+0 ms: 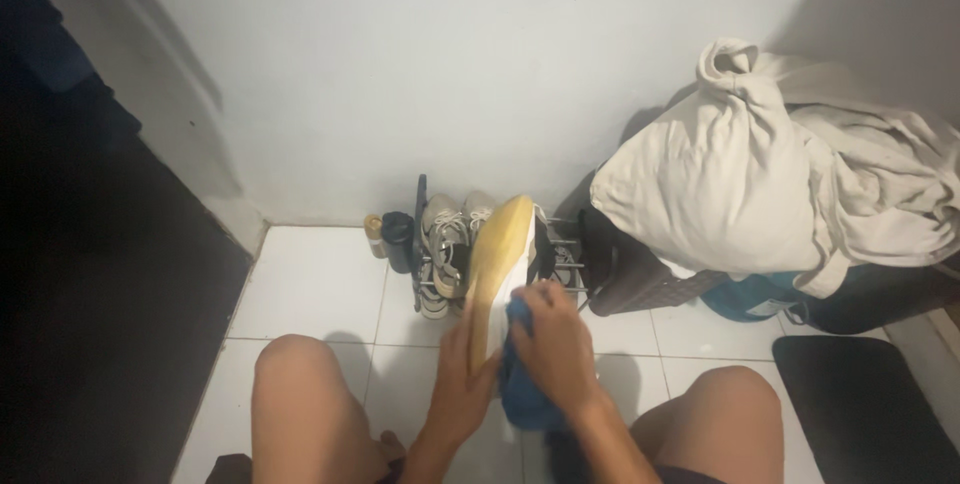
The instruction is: The person sits on the floor and wipes a black and white sneaker with a blue cloth. They rotate the shoe to clean the sole, sides, and upper parts. The person continues to wipe the shoe thoroughly.
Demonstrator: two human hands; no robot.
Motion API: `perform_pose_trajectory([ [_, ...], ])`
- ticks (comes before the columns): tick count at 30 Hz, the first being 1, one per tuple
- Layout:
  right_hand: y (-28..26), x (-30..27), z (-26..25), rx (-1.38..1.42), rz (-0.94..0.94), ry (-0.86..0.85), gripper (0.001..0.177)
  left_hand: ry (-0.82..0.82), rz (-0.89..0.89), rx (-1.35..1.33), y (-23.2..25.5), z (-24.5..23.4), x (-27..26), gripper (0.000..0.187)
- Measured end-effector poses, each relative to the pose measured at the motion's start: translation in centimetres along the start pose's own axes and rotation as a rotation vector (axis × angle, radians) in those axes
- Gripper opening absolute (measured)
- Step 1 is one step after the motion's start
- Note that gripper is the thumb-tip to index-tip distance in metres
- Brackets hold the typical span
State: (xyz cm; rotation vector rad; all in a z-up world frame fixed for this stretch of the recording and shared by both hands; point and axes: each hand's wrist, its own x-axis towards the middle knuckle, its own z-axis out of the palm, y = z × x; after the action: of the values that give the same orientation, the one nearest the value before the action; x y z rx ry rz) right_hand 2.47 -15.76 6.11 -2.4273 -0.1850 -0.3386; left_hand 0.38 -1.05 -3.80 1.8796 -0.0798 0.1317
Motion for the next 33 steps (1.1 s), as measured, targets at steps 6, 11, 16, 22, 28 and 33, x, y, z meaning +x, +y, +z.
perform_pose_trajectory([
  [6, 2.1, -2.9, -0.1, 0.187, -0.115, -0.186, 0.029, -0.017, 0.126, 0.085, -0.2, -0.6, -0.4, 0.081],
  [11, 3.0, -2.7, -0.9, 0.225, -0.070, -0.183, 0.031, -0.067, 0.116, 0.071, 0.2, -0.4, -1.0, 0.082],
  [16, 2.6, -0.6, -0.5, 0.130, -0.098, 0.210, 0.030, -0.040, 0.173, 0.087, 0.3, 0.4, -1.0, 0.086],
  [22, 2.3, -1.3, 1.2, 0.176, -0.039, 0.090, 0.034, -0.001, 0.162, 0.113, 0.2, -0.5, -0.6, 0.090],
  [28, 3.2, -3.7, 2.1, 0.282, 0.047, -0.135, 0.036, -0.047, 0.114, 0.198, 1.2, -1.9, -1.0, 0.093],
  [33, 4.6, -4.2, 1.5, 0.240, 0.044, -0.143, 0.035, -0.057, 0.232, 0.244, 1.4, -1.6, -1.0, 0.082],
])
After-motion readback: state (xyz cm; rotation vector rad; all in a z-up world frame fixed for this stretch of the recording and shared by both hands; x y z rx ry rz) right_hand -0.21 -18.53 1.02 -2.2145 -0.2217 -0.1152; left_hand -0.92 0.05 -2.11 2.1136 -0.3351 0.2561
